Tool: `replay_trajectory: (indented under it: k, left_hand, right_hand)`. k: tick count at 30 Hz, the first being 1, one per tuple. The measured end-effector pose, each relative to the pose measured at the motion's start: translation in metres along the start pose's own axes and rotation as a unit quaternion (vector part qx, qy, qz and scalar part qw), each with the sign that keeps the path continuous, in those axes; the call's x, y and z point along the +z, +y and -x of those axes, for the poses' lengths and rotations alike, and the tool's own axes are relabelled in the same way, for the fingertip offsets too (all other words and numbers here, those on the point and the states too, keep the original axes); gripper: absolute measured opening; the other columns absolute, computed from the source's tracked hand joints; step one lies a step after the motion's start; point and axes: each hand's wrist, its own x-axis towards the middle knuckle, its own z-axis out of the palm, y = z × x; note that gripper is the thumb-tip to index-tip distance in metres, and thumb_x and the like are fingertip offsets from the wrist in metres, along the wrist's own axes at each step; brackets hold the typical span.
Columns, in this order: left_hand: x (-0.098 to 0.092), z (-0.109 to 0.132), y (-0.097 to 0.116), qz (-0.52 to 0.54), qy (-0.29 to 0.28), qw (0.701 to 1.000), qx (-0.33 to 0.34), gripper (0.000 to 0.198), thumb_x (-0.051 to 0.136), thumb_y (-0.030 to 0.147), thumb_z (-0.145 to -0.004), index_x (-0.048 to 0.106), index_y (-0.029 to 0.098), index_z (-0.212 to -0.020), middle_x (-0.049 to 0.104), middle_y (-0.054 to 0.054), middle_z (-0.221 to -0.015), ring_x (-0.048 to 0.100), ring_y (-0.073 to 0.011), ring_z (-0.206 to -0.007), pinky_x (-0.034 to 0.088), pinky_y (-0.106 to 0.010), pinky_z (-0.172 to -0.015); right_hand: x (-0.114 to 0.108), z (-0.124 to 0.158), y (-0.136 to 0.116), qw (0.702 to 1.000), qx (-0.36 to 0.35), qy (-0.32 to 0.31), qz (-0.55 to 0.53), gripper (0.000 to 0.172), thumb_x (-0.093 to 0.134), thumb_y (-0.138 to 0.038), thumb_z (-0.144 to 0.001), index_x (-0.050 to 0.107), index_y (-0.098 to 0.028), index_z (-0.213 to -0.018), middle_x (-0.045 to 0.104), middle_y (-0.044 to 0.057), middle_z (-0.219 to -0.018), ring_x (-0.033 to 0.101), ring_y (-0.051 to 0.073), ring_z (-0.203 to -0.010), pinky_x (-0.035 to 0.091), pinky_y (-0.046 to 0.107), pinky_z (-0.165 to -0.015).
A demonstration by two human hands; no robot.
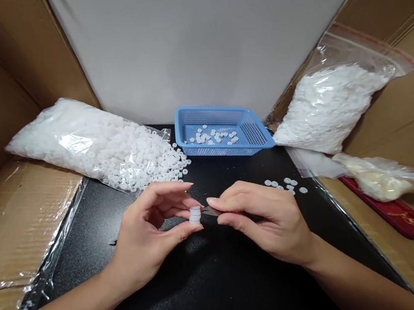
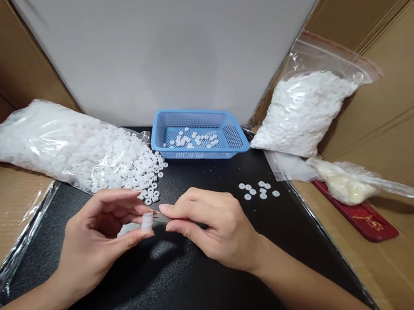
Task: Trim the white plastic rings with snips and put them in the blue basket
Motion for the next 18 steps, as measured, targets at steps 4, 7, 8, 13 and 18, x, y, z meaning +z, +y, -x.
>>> replay_trajectory:
  k: [4, 7, 8, 13, 18]
  left_hand:
    - [0.0003, 0.0003, -0.0011, -0.003, -0.01, 1.0, 0.002, 0.044, 0.087, 0.006, -0.07, 0.075, 0.026, -0.108, 0.078, 0.001, -0.091, 0.075, -0.0134, -0.084, 0.064, -0.02, -0.077]
    - [0.0011, 0.0006, -0.0011, -0.005, -0.012, 1.0, -0.002, 0.043, 0.087, 0.007, -0.071, 0.075, 0.025, -0.108, 0.077, 0.0, -0.09, 0.075, -0.0143, -0.083, 0.064, -0.022, -0.076]
    - [0.0013, 0.0006, -0.001, -0.006, -0.011, 1.0, -0.001, 0.043, 0.087, 0.007, -0.071, 0.075, 0.024, -0.108, 0.077, -0.001, -0.09, 0.075, -0.0149, -0.083, 0.065, -0.023, -0.076]
    - [0.0013, 0.0009, -0.001, -0.017, -0.011, 1.0, 0.001, 0.044, 0.087, 0.008, -0.071, 0.074, 0.026, -0.109, 0.077, 0.0, -0.09, 0.075, -0.0142, -0.084, 0.064, -0.022, -0.076]
    - [0.001, 0.0031, -0.0027, -0.02, -0.026, 0.999, 0.0, 0.046, 0.085, 0.008, -0.074, 0.073, 0.028, -0.114, 0.077, 0.001, -0.093, 0.075, -0.013, -0.085, 0.063, -0.02, -0.079]
  right_hand:
    - [0.003, 0.0013, 0.0025, 1.0, -0.008, -0.001, 0.018, 0.019, 0.07, -0.014, -0.092, 0.078, -0.019, -0.109, 0.076, 0.008, -0.085, 0.072, 0.018, -0.074, 0.06, 0.03, -0.064]
    - [0.0046, 0.0018, 0.0026, 1.0, -0.002, -0.002, 0.017, 0.02, 0.069, -0.016, -0.093, 0.078, -0.021, -0.109, 0.077, 0.007, -0.086, 0.072, 0.019, -0.073, 0.061, 0.03, -0.064]
    - [0.005, 0.0018, 0.0025, 1.0, -0.002, -0.003, 0.017, 0.02, 0.069, -0.016, -0.093, 0.078, -0.021, -0.109, 0.077, 0.007, -0.086, 0.072, 0.018, -0.073, 0.061, 0.03, -0.064]
    - [0.0072, 0.0018, 0.0012, 0.999, -0.009, 0.002, 0.032, 0.02, 0.067, -0.016, -0.094, 0.077, -0.02, -0.111, 0.076, 0.007, -0.084, 0.07, 0.018, -0.07, 0.06, 0.03, -0.063]
    - [0.01, 0.0041, -0.0036, 0.999, -0.031, -0.001, 0.024, 0.02, 0.068, -0.014, -0.093, 0.077, -0.018, -0.11, 0.075, 0.008, -0.084, 0.07, 0.017, -0.071, 0.058, 0.028, -0.062]
